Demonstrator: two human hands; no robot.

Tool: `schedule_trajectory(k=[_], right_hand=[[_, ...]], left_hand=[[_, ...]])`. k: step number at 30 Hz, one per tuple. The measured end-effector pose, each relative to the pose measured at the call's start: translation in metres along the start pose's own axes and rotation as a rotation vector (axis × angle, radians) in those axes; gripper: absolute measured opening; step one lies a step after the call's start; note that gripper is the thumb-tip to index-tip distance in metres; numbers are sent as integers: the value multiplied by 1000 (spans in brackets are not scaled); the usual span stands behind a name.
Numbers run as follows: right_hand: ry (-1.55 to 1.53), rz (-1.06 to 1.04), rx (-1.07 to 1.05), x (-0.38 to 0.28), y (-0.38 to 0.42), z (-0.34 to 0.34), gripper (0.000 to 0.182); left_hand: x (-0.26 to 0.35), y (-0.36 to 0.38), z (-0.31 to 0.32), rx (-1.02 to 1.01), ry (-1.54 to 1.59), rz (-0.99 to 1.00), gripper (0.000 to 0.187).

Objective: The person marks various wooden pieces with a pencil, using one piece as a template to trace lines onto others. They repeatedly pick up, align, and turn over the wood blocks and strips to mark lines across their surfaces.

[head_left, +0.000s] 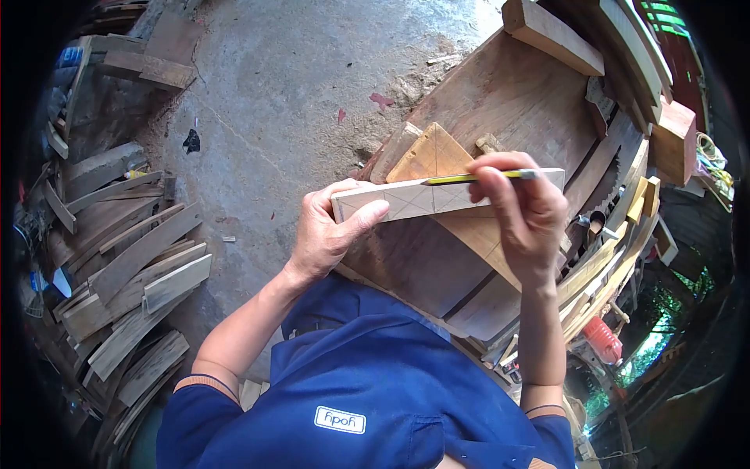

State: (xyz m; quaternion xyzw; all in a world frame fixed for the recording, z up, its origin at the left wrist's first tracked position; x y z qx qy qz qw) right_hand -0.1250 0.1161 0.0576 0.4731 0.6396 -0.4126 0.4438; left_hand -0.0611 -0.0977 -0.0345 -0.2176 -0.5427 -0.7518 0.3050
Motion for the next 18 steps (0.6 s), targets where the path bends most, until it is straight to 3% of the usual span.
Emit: schedule_trajectory(k=[2,18], right_hand=[[175,-69,-106,3,-6,12,10],[357,-273,-287,2,-21,32,12]], left_hand=[[-1,-1,-3,-23,-33,-30,18],[-1,-2,0,-14,-56,25,14]])
Point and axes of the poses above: each hand's wrist, its own y-axis away from the middle knuckle, its own z-axis out of the palm, x = y × z, the point moved 4 cm from there along -y, towards the middle knuckle, and after that the axes turned 14 degrees about -z, right-handed, at the moved point
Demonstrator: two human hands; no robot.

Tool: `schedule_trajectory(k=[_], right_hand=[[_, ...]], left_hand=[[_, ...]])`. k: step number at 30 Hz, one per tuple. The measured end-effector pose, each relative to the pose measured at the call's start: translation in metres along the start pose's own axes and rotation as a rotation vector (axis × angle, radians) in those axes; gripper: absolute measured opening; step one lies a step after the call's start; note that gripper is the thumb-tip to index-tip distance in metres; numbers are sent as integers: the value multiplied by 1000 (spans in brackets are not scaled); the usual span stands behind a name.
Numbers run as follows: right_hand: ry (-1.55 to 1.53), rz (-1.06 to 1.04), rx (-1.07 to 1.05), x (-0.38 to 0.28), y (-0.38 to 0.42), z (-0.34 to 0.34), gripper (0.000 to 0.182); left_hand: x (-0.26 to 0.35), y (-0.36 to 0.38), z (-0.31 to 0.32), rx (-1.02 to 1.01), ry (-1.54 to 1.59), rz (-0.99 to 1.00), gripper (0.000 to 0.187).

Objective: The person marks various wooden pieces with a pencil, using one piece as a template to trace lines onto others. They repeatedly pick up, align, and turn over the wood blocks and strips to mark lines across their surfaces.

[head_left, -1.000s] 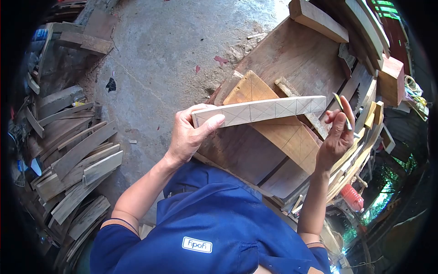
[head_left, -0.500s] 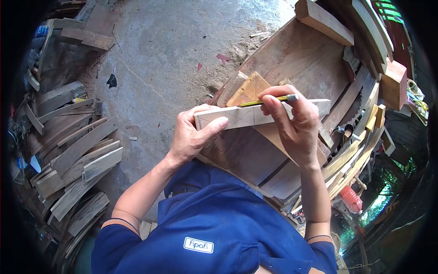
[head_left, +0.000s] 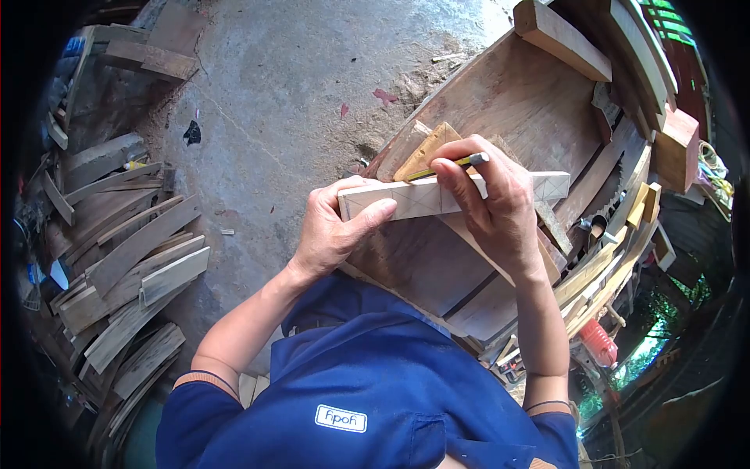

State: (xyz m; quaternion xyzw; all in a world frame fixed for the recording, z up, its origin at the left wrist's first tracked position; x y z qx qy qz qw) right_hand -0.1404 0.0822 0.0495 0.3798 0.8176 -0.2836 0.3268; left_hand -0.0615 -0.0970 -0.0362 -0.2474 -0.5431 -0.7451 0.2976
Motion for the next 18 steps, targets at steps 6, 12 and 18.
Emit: schedule_trajectory(k=[6,12,18], right_hand=[[-37,87,6,11,7,-12,11],[-36,-55,-25,0,-5,-1,11],[79,51,-53,12,7,-23,11]], left_hand=[[1,0,0,-1,-6,10,14],[0,0,1,16,20,-9,14],[-1,2,1,16,24,0,14]])
Point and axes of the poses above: each hand's wrist, its own y-axis away from the middle knuckle, its own z-axis out of the palm, x = y × z, the point moved 4 cm from there along -y, towards the middle knuckle, and after that the axes turned 14 degrees about -z, right-handed, at the moved point
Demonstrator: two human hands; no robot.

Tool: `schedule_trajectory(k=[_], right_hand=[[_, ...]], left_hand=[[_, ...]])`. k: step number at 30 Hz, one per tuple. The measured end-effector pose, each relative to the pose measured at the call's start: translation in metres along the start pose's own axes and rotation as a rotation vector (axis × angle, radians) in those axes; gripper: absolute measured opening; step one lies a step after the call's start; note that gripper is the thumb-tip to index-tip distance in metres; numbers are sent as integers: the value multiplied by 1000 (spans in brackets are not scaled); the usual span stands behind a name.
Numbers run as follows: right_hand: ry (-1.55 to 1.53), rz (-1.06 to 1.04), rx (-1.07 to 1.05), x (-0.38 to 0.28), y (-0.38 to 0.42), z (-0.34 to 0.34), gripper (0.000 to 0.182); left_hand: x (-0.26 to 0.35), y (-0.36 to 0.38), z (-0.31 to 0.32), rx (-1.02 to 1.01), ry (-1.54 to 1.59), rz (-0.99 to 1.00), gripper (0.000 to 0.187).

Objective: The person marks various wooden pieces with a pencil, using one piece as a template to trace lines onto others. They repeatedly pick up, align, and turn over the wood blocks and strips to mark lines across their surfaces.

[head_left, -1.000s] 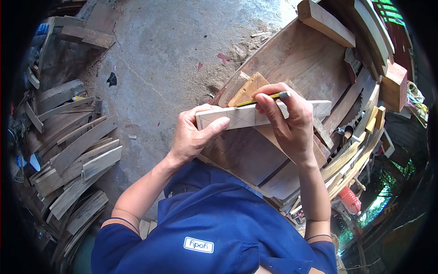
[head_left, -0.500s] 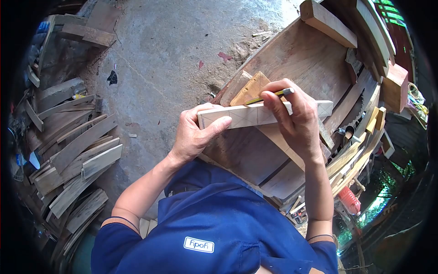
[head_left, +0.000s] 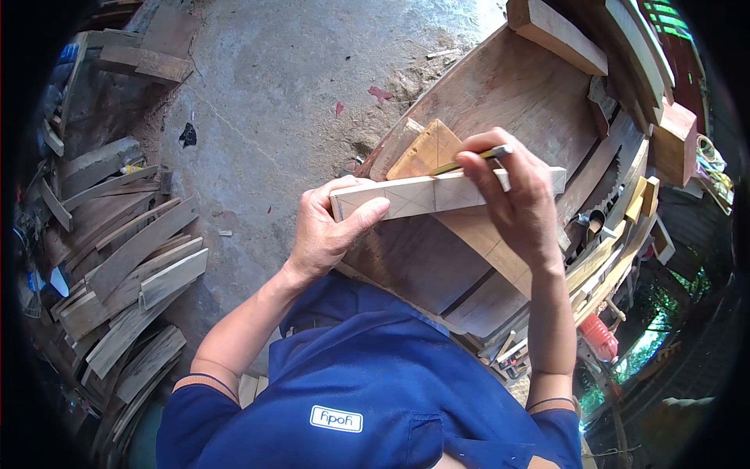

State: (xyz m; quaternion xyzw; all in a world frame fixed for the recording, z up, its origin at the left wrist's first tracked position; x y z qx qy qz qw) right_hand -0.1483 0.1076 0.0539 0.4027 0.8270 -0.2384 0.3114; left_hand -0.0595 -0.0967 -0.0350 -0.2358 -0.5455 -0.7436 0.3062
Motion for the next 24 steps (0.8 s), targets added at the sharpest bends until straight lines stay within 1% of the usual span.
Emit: schedule_trajectory(k=[4,8,10,11,15,17,20,22,24], right_hand=[[96,59,-17,8,10,-24,11],[155,59,-13,19,18,-39,11],[360,-123,-35,17,18,-42,11],[336,-60,-65,18,19,-42,10],[273,-53,-3,11,17,-33,10],[202,-158,38,8,15,-26,10],[186,-144,6,9,17,-24,10],[212,-138,29,12,22,-28,11],[210,-46,41,16,26,-33,12]], left_hand=[[1,0,1,9,14,13,14],[1,-1,2,6,24,6,14],[2,0,2,8,25,3,14],[2,0,2,11,27,-1,14],[3,1,2,8,17,-7,14],[1,0,2,5,28,-13,14],[2,0,3,11,37,-11,15],[2,0,3,12,37,-9,15],[2,0,3,10,38,-6,15]])
Point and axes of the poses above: each hand's wrist, its own y-axis away from the middle knuckle, its own z-axis out of the palm, x = y × z, the point moved 4 cm from there along -y, towards the middle knuckle, and after that the axes turned 14 degrees about -z, right-handed, at the moved point
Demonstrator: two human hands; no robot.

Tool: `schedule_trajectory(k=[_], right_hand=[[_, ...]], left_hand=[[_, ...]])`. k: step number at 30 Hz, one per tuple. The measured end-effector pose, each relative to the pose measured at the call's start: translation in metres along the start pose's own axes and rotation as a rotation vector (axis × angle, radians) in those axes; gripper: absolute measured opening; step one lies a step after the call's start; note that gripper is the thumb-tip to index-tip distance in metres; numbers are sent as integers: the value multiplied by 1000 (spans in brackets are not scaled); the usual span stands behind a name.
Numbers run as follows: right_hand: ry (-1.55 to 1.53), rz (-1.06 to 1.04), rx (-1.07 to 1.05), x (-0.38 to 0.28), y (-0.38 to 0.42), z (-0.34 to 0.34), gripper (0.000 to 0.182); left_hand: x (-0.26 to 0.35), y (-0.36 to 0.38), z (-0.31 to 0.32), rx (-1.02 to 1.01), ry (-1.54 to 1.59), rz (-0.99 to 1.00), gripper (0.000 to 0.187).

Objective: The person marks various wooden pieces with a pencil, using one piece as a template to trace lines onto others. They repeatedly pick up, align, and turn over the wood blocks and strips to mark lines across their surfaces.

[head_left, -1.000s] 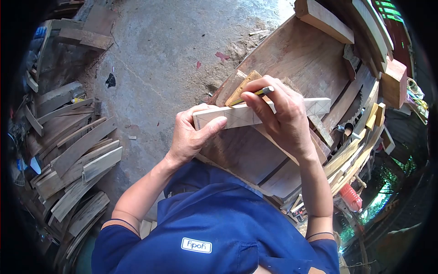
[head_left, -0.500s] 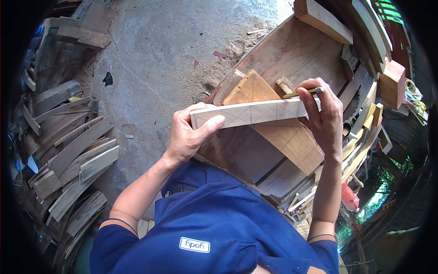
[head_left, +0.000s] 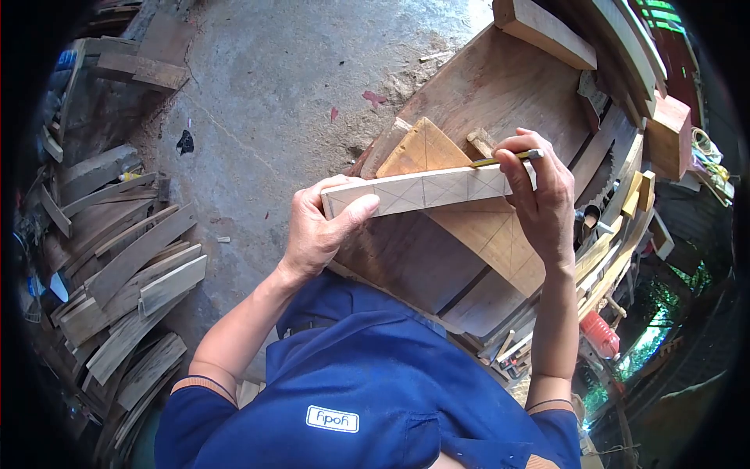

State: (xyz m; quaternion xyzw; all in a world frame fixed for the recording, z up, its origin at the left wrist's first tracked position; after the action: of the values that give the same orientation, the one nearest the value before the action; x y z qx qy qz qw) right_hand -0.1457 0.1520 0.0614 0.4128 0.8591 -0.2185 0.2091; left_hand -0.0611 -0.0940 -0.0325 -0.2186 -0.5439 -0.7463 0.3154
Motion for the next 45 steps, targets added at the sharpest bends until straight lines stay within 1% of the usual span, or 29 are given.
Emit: schedule_trajectory(k=[7,14,16,20,26,30,34,36,38,39,40,41,42,44,45], right_hand=[[47,-45,27,0,8,4,12],[67,-48,54,-4,7,3,11],[39,-89,41,-7,4,6,9],[2,-98,58,-15,-6,15,8],[-162,-232,75,-36,-24,40,10],[-165,-244,64,-35,-26,42,10],[66,-127,64,-14,-10,16,9],[235,-122,45,-4,0,-2,9],[429,-134,-25,2,13,-16,10],[467,-100,18,2,22,-22,10],[504,-66,62,-1,30,-28,11],[534,-46,82,-7,37,-33,8],[538,-44,90,-12,46,-37,8],[320,168,39,-15,69,-39,8],[377,113,-4,-24,76,-38,12]], left_hand=[[-1,0,0,2,2,-3,15],[-2,0,-1,6,8,3,15],[-1,0,0,3,9,7,15],[-3,-1,-1,4,14,15,16],[-5,-1,-4,-16,19,-3,18],[-7,-2,-5,-7,3,-5,19],[-5,-1,-4,-2,11,1,19],[-5,-1,-3,-1,-2,13,19],[-5,-2,-2,0,16,27,15],[-4,-1,-3,-4,14,32,15],[-3,-1,-3,-49,17,8,15],[-3,0,-3,-94,18,-17,15],[-3,2,-5,-98,11,-12,15],[-11,7,-6,-167,2,-97,14],[-13,10,-4,-191,15,-117,14]])
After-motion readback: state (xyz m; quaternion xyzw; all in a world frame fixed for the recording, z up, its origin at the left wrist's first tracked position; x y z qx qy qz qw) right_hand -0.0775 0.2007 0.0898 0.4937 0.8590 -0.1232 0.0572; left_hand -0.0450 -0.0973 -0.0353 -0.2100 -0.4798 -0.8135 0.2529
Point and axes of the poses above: each hand's wrist, its own y-axis away from the middle knuckle, its own z-axis out of the palm, x = y × z, the point moved 4 cm from there along -y, towards the middle knuckle, and after that the axes turned 14 degrees about -z, right-handed, at the moved point
